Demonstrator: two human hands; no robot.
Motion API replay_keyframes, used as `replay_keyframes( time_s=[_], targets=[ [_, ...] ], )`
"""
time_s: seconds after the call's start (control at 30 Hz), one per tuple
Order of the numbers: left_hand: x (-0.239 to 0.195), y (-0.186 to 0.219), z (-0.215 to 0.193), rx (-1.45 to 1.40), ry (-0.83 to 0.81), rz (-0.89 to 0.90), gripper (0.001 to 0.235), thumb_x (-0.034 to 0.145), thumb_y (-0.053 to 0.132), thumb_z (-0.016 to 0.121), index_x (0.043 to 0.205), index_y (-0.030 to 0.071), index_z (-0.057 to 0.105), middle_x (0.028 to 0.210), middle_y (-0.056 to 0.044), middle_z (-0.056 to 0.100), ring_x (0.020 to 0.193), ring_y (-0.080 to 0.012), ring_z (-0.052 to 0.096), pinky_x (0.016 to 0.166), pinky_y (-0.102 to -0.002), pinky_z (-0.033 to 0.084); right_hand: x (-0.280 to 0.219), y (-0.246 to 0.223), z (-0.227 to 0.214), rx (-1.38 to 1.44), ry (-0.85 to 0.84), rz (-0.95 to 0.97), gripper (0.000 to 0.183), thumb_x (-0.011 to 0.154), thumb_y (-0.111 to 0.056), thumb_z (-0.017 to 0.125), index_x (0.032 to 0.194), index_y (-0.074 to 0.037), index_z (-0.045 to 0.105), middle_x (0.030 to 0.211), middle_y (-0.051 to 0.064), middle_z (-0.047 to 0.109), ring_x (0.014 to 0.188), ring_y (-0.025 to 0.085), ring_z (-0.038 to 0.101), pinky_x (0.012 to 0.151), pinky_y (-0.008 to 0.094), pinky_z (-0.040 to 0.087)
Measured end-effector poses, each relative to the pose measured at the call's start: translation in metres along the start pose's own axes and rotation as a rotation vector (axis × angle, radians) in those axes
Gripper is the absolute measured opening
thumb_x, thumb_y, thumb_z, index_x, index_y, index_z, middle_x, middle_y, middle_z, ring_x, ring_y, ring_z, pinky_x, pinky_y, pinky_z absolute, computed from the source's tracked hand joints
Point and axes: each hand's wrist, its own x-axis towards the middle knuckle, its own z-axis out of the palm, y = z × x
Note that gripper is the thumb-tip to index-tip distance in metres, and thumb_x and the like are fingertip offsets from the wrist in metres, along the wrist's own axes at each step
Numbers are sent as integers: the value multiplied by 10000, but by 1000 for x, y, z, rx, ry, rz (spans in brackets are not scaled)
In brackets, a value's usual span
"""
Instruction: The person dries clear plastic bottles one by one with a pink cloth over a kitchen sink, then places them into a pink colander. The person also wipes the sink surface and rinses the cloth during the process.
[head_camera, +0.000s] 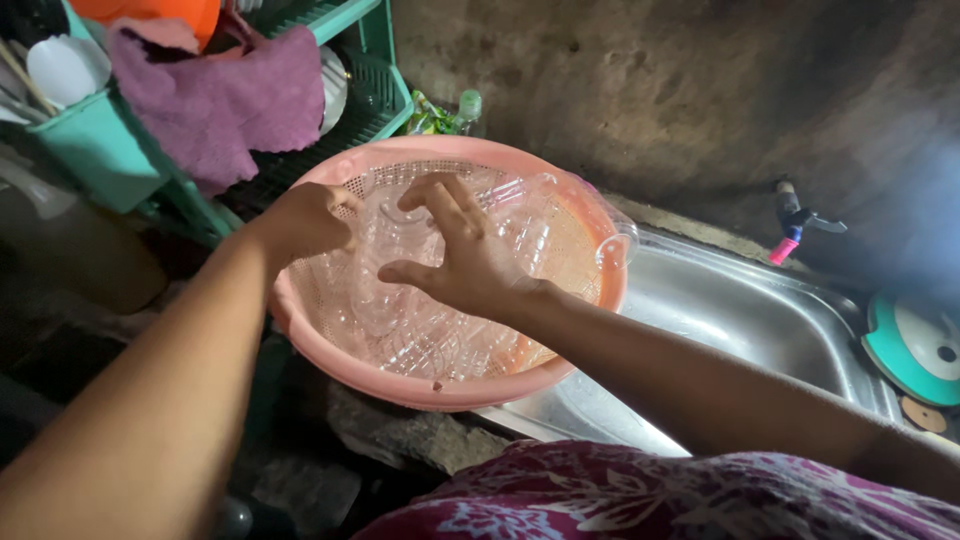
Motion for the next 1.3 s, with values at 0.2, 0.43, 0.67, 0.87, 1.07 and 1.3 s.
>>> replay_keyframes(
  time_s=[0.2,0.43,0.67,0.87,1.07,1.3],
  targets=[
    [-11,5,1,-182,-17,-233,541,991,409,474,1341,46,673,1303,-174,728,1129,-296,729,948,-417,542,13,-10,12,-4,15,91,656,738,-408,944,1166,-93,560,1194,92,546,1114,268,599,879,409,559],
    [-42,39,-12,-413,-64,-188,887,896,772,451,1519,143,499,1455,-147,596,1310,-224,584,1102,-405,437,-6,-26,15,-26,-161,17,690,738,-472,889,1180,-59,558,1218,133,485,1097,295,605,866,418,572],
    [-58,51,1,-302,-67,-171,756,780,792,552,1344,313,708,1395,-71,649,1298,-229,574,1092,-419,412,-2,-18,20,109,-333,254,310,1102,-277,563,1375,-141,618,1439,113,640,1161,200,694,938,342,642],
    [-55,28,9,-239,29,-134,564,746,556,765,1158,173,811,1150,-65,799,1067,-195,725,947,-346,536,11,20,-11,-112,-830,140,642,829,-59,665,1453,-83,513,1488,174,542,1383,319,495,1158,474,392],
    [-42,11,18,-81,51,-67,544,795,555,766,1058,86,848,996,-112,830,932,-219,755,892,-318,554,-7,7,13,-462,-1312,163,1035,726,-274,882,1584,-168,312,1593,108,387,1398,281,399,1150,532,248],
    [-38,8,15,-258,50,-36,460,700,429,805,1050,132,839,1047,-47,819,996,-149,735,919,-284,520,-17,-5,4,-281,-1185,113,946,713,-284,899,1505,-138,404,1486,122,490,1367,326,483,1104,446,423]
  ],
)
